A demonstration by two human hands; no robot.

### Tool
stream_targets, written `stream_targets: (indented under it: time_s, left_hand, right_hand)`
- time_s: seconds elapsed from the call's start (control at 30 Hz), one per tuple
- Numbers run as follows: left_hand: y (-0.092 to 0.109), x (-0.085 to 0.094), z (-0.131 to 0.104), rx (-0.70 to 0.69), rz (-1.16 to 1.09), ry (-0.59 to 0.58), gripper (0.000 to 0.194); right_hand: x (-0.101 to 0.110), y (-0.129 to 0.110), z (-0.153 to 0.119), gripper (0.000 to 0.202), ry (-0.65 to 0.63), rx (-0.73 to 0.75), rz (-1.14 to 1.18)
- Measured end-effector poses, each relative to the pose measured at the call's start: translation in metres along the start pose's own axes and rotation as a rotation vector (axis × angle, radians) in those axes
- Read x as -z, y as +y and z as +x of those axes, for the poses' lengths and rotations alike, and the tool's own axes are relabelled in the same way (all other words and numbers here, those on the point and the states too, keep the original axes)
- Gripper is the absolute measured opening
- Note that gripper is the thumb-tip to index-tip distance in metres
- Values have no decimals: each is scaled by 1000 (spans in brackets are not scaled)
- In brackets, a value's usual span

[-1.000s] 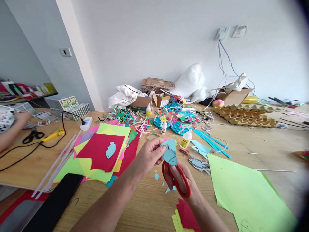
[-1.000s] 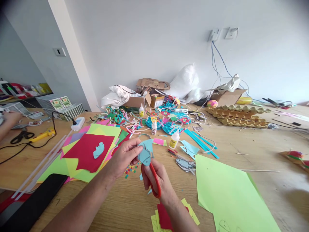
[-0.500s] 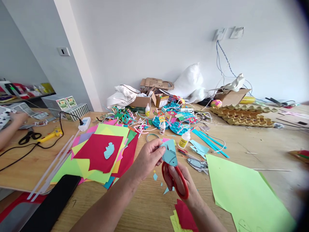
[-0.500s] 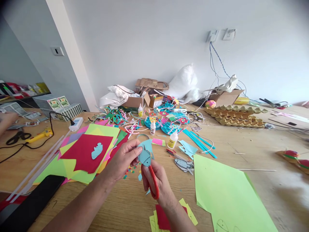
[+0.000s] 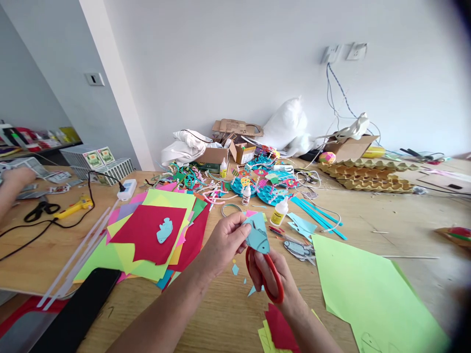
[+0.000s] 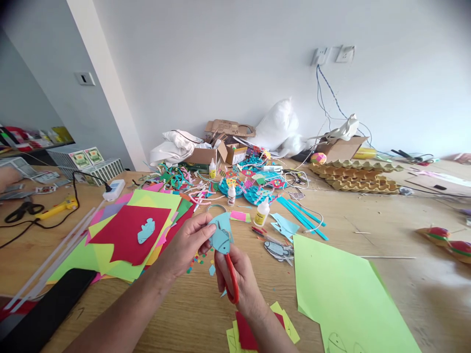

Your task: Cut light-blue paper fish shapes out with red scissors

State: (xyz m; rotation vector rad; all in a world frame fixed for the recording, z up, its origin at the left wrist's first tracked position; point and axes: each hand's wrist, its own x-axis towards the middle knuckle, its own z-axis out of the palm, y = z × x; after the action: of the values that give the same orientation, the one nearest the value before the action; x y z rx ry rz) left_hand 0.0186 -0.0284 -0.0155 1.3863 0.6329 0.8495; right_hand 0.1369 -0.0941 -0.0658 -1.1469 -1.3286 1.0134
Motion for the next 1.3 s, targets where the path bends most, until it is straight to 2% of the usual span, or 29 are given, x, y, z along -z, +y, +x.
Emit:
stream_targets:
  time_s: [0.53, 0.87, 1.3]
  left_hand:
    - [-4, -2, 1, -26, 12, 17, 28]
    - [-3, -4, 0, -54, 9, -49, 26]
    - [-3, -5, -2, -69, 28, -61, 25]
  right_hand:
    - [0, 7, 1, 49, 13, -12, 7]
    - [1, 1, -2, 49, 21, -3, 24]
    - [1, 3, -2, 48, 27, -6, 31]
